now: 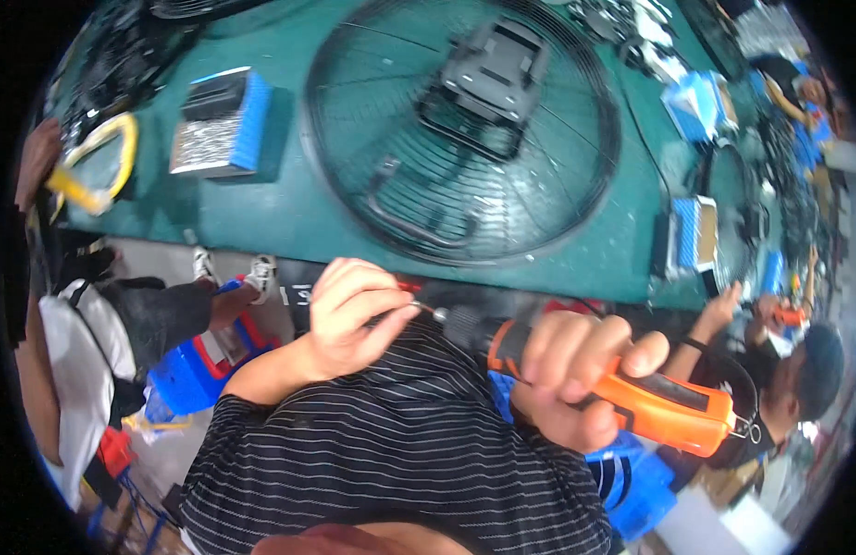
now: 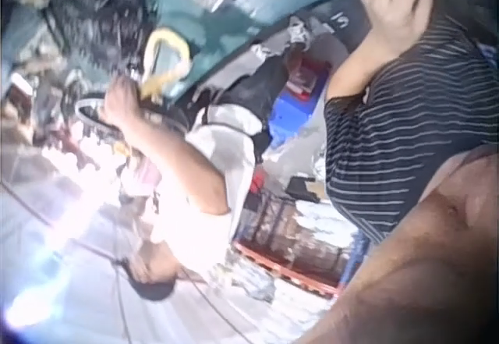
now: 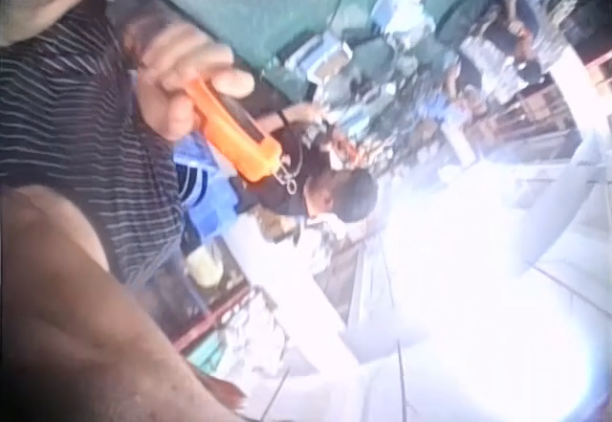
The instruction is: Assembling the outer grilles and components of industrial fans.
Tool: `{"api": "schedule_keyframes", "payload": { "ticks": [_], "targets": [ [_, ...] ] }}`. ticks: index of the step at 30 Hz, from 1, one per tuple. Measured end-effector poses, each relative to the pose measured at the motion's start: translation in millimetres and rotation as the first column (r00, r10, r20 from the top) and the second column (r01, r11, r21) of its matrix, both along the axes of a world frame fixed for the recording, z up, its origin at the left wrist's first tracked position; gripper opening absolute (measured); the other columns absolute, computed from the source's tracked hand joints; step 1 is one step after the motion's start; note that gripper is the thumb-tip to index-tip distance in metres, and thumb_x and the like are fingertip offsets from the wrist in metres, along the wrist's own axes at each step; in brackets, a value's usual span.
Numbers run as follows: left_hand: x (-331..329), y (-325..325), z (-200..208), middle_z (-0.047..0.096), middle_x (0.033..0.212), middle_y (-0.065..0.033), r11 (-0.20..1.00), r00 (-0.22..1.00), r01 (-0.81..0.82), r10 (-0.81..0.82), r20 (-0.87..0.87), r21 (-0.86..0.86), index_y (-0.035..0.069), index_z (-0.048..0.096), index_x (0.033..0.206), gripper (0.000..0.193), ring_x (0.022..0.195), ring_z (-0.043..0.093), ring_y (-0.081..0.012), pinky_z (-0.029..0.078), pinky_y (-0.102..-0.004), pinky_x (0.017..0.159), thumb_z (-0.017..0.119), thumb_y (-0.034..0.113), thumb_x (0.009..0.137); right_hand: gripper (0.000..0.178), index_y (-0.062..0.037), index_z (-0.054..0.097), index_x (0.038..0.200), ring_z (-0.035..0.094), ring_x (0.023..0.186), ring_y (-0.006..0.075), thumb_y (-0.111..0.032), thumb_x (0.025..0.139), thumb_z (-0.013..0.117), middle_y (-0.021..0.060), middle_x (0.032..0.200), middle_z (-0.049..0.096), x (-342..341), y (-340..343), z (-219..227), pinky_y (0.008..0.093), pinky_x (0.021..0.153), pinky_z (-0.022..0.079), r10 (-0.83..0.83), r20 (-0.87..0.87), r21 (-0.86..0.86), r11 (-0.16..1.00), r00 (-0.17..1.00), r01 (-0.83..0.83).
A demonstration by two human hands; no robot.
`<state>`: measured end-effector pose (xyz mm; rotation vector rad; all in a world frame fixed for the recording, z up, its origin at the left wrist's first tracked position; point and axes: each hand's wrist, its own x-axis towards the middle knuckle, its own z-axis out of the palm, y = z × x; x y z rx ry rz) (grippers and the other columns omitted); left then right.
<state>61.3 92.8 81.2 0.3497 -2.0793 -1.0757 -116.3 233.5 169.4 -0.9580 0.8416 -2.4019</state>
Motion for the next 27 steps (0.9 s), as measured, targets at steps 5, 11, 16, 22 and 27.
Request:
{"api": "schedule_keyframes", "payload": {
  "ticks": [5, 11, 16, 22, 27],
  "targets": [
    [2.3, 2.9, -10.8, 0.071, 0.097, -0.0092, 0.821, 0.967, 0.253, -0.216, -0.133, 0.512, 0.000, 0.075, 0.103, 0.016, 0.072, 0.062, -0.0147, 0.048, -0.0284, 0.063, 0.080, -0.002, 0.088, 0.044, -0.0064, 0.046, 0.135, 0.060, 0.066, 0.0162, -0.018, 0.100, 0.068, 0.0059, 0.089, 0.058, -4.8, -6.5, -0.1, 0.0317, 0.060, 0.052, 0.095, 0.003, 0.009, 0.995, 0.995, -0.095],
    [9.7, 0.8, -19.5, 0.072, 0.103, -0.0153, 0.129, 0.895, 0.422, -0.215, -0.390, 0.897, 0.000, 0.068, 0.110, 0.009, 0.086, 0.073, -0.0165, 0.056, -0.0247, 0.065, 0.069, 0.001, 0.101, 0.045, -0.0046, 0.045, 0.139, 0.063, 0.069, 0.0164, -0.019, 0.102, 0.065, 0.0062, 0.092, 0.059, -2.8, -12.9, 1.6, 0.0315, 0.063, 0.052, 0.034, 0.046, -0.048, 0.998, 0.998, -0.032],
    [11.3, -1.9, -23.8, 0.074, 0.106, -0.0183, -0.050, 0.869, 0.454, -0.195, -0.454, 0.890, -0.002, 0.068, 0.110, 0.009, 0.083, 0.075, -0.0189, 0.055, -0.0252, 0.061, 0.068, 0.002, 0.101, 0.044, -0.0011, 0.047, 0.135, 0.062, 0.068, 0.0147, -0.017, 0.098, 0.067, 0.0055, 0.090, 0.058, -1.1, -19.0, 5.9, 0.0310, 0.065, 0.052, 0.068, 0.037, -0.059, 0.996, 0.997, -0.066],
    [12.3, 2.7, -27.7, 0.076, 0.105, -0.0199, -0.140, 0.866, 0.455, -0.162, -0.474, 0.879, -0.002, 0.069, 0.114, 0.013, 0.081, 0.075, -0.0186, 0.054, -0.0250, 0.059, 0.068, 0.002, 0.102, 0.043, -0.0045, 0.048, 0.135, 0.062, 0.065, 0.0156, -0.018, 0.100, 0.068, 0.0057, 0.090, 0.060, 0.0, -20.1, 5.4, 0.0309, 0.061, 0.053, 0.059, -0.002, -0.057, 0.997, 0.998, -0.059],
    [13.7, 9.4, -28.6, 0.078, 0.105, -0.0199, -0.152, 0.890, 0.406, -0.158, -0.427, 0.901, -0.002, 0.071, 0.115, 0.014, 0.080, 0.075, -0.0174, 0.054, -0.0247, 0.060, 0.067, 0.003, 0.102, 0.042, -0.0093, 0.048, 0.133, 0.063, 0.062, 0.0177, -0.018, 0.099, 0.072, 0.0058, 0.088, 0.063, -0.7, -16.1, 7.3, 0.0317, 0.056, 0.054, 0.065, -0.074, 0.014, 0.998, 0.995, -0.065]
  ]
}}
